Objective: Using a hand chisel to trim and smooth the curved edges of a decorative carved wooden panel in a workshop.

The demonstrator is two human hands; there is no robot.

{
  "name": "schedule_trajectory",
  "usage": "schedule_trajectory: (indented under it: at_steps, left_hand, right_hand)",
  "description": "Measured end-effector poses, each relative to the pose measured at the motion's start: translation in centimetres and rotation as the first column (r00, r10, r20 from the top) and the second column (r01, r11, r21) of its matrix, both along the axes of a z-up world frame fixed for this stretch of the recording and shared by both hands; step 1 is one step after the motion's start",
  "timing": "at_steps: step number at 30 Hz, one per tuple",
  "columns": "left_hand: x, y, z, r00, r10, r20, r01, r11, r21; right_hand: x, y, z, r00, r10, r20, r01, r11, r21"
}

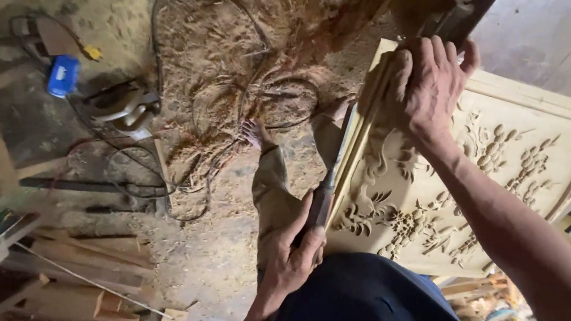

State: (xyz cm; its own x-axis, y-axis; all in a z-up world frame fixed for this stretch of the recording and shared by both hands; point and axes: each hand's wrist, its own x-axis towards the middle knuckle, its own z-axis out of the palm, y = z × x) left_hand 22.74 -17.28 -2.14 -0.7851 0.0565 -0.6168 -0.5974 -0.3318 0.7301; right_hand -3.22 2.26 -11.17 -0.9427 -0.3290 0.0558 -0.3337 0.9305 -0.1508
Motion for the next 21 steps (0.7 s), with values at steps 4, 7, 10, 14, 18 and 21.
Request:
schedule_trajectory:
  at_steps: [4, 7, 10, 14, 18, 21]
  left_hand:
    - [-0.4, -0.4, 0.1, 0.977, -0.077, -0.198, 0.021, 0.963, -0.269]
    - [-0.8, 0.9, -1.0, 0.996, 0.045, -0.081, -0.043, 0.999, 0.02]
    - [-1.5, 1.0, -1.0, 0.994, 0.068, -0.08, -0.064, 0.997, 0.048]
    - [-0.2, -0.7, 0.1, 0.984, -0.039, -0.172, 0.002, 0.978, -0.21]
    - [-1.1, -0.4, 0.2, 0.998, -0.038, -0.057, 0.037, 0.999, -0.022]
    - [-2.8, 1.0, -3.0, 0.977, 0.173, -0.124, -0.162, 0.982, 0.097]
  right_hand:
    - [-0.2, -0.6, 0.9, 1.0, 0.019, 0.012, -0.019, 1.0, -0.008]
    - [0.0, 0.0, -0.1, 1.0, 0.008, 0.014, -0.009, 1.0, 0.025]
    - [0.1, 0.2, -0.1, 0.998, -0.018, 0.06, 0.016, 0.999, 0.034]
    - [-0.2, -0.9, 1.2, 1.0, 0.025, 0.006, -0.025, 1.0, -0.007]
    - [-0.3, 0.5, -0.8, 0.999, 0.018, -0.038, -0.018, 1.0, 0.015]
    - [-0.3, 3.2, -2.3, 0.99, 0.13, 0.052, -0.127, 0.989, -0.071]
